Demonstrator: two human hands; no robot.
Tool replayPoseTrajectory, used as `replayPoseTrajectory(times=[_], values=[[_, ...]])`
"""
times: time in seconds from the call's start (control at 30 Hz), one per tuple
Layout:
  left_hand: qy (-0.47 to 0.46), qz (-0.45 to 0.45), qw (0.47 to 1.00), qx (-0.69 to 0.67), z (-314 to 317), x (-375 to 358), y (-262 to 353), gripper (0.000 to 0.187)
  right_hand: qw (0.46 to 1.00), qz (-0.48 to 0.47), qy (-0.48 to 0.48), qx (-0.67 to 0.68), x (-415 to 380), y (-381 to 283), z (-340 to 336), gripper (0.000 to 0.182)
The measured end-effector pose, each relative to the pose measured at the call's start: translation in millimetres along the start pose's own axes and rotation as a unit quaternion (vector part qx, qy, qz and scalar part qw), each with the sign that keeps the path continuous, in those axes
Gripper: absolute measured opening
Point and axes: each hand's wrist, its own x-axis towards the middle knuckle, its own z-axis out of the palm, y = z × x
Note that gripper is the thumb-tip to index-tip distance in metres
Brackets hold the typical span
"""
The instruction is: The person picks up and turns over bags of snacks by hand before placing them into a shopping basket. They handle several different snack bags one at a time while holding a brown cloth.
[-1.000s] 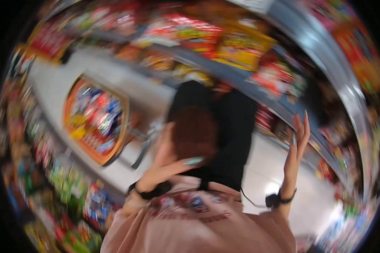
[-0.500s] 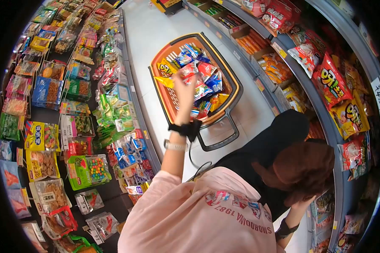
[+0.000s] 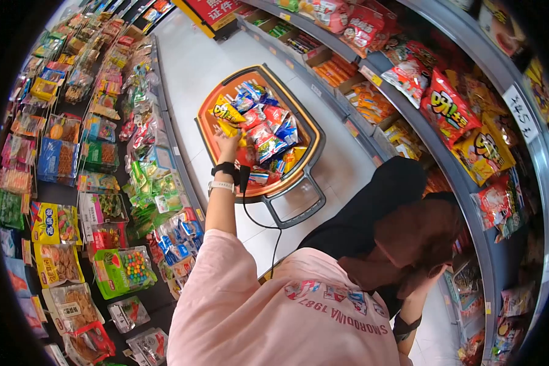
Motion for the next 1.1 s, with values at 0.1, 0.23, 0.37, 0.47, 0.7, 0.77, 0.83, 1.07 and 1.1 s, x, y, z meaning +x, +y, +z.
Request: replayPoseTrajectory(times=[0.1, 0.23, 0.37, 0.47, 0.7, 0.77, 0.83, 1.07, 1.1], values=[[-0.090, 0.121, 0.988, -0.032, -0.8, -41.5, 25.1, 0.057, 0.998, -0.028, -0.029, -0.054, -4.2, -4.3, 9.9, 0.061], [-0.245, 0.172, 0.952, -0.067, 16.7, -195.1, 109.4, 0.058, 0.972, 0.090, -0.136, 0.168, -11.7, -2.1, 18.6, 0.055], [-0.435, 0.124, 0.888, -0.080, 49.4, -317.4, 135.3, 0.059, 0.961, 0.062, -0.192, -0.187, -6.2, 14.7, 36.5, 0.037], [-0.513, 0.284, 0.809, 0.039, 75.0, -373.3, 164.8, 0.057, 0.936, 0.093, -0.245, -0.236, -15.7, -3.7, 88.2, 0.054], [-0.565, 0.141, 0.807, -0.104, 103.0, -397.2, 145.3, 0.056, 0.920, -0.054, -0.229, -0.313, -8.9, 20.2, 60.1, 0.068], [-0.557, 0.096, 0.818, -0.108, 108.7, -382.6, 125.5, 0.054, 0.924, -0.054, -0.216, -0.312, -17.6, 20.9, 54.8, 0.056], [-0.547, 0.052, 0.828, -0.110, 111.3, -379.3, 123.3, 0.053, 0.927, -0.054, -0.205, -0.309, -23.9, 20.0, 53.1, 0.044], [-0.557, 0.092, 0.812, -0.151, 107.9, -386.7, 133.4, 0.041, 0.918, 0.035, -0.232, -0.320, -16.1, 19.1, 60.4, 0.065], [-0.553, 0.131, 0.810, -0.144, 106.6, -390.0, 138.1, 0.039, 0.915, -0.024, -0.151, -0.374, -15.3, 21.8, 63.5, 0.066]])
